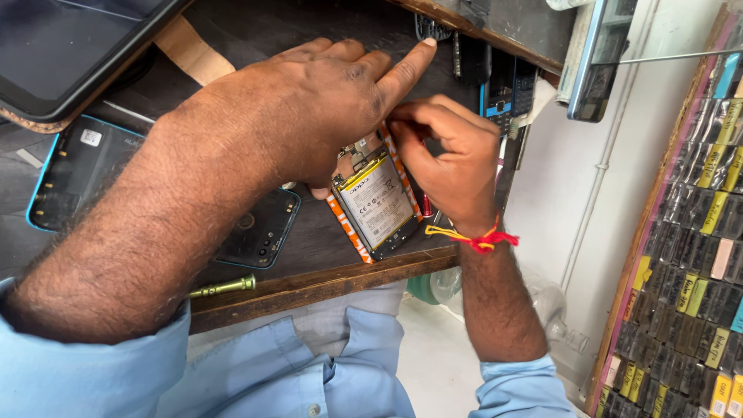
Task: The person uses a screwdriver to remove multiple small screws from the internal frame of a mobile phone and then uses a thin metal tool to pry up internal connectors.
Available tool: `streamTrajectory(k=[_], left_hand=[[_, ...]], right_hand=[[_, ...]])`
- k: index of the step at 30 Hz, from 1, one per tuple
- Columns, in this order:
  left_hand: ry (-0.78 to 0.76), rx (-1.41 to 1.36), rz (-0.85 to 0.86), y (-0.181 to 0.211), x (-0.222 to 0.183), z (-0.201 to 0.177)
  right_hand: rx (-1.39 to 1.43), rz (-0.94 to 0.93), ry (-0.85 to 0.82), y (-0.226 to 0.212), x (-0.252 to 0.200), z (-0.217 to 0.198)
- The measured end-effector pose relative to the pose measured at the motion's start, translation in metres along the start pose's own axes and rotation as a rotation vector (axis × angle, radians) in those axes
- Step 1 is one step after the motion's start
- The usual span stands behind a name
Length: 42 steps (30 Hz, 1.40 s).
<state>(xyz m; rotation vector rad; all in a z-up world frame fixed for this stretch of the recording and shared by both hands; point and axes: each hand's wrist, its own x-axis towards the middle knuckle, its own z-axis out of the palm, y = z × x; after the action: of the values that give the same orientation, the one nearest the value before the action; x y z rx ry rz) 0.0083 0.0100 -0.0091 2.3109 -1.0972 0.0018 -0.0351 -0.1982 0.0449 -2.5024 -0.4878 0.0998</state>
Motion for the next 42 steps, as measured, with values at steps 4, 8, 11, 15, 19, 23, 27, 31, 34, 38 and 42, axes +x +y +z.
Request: streamTrajectory(k=[4,8,11,15,19,23,27,31,34,38,42], left_hand=[[-0.059,-0.019,-0.008,0.0,0.001,-0.006],[-0.108,-0.042,-0.023,0.001,0.002,-0.009],[-0.05,-0.028,0.011,0.0,0.001,-0.009],[-0.197,-0.053,-0.065,0.003,0.007,-0.011],[-0.171,-0.048,-0.05,0.003,0.007,-0.01],[-0.143,-0.04,-0.032,0.003,0.008,-0.007],[-0.154,-0.065,-0.029,0.001,0.005,-0.009],[-0.042,-0.076,0.01,0.0,0.002,-0.01],[-0.091,-0.105,-0.013,0.002,0.001,-0.013],[-0.086,-0.105,-0.003,0.0,0.005,-0.007],[-0.143,-0.104,-0.024,-0.003,0.007,-0.001]], right_hand=[[0.061,0.056,0.086,0.007,-0.023,-0.007],[0.297,0.25,0.164,0.004,-0.059,-0.005],[0.282,0.267,0.217,-0.003,-0.08,0.001],[0.133,0.193,0.219,-0.012,-0.088,0.008],[-0.004,0.122,0.229,-0.018,-0.076,0.006],[-0.034,0.078,0.198,-0.017,-0.05,0.009],[-0.003,0.078,0.151,-0.016,-0.031,0.014],[-0.115,-0.002,0.249,-0.001,-0.035,0.013],[0.074,0.293,0.367,0.02,-0.052,-0.006],[0.146,0.571,0.409,0.041,-0.086,-0.014],[0.144,0.585,0.393,0.048,-0.112,-0.008]])
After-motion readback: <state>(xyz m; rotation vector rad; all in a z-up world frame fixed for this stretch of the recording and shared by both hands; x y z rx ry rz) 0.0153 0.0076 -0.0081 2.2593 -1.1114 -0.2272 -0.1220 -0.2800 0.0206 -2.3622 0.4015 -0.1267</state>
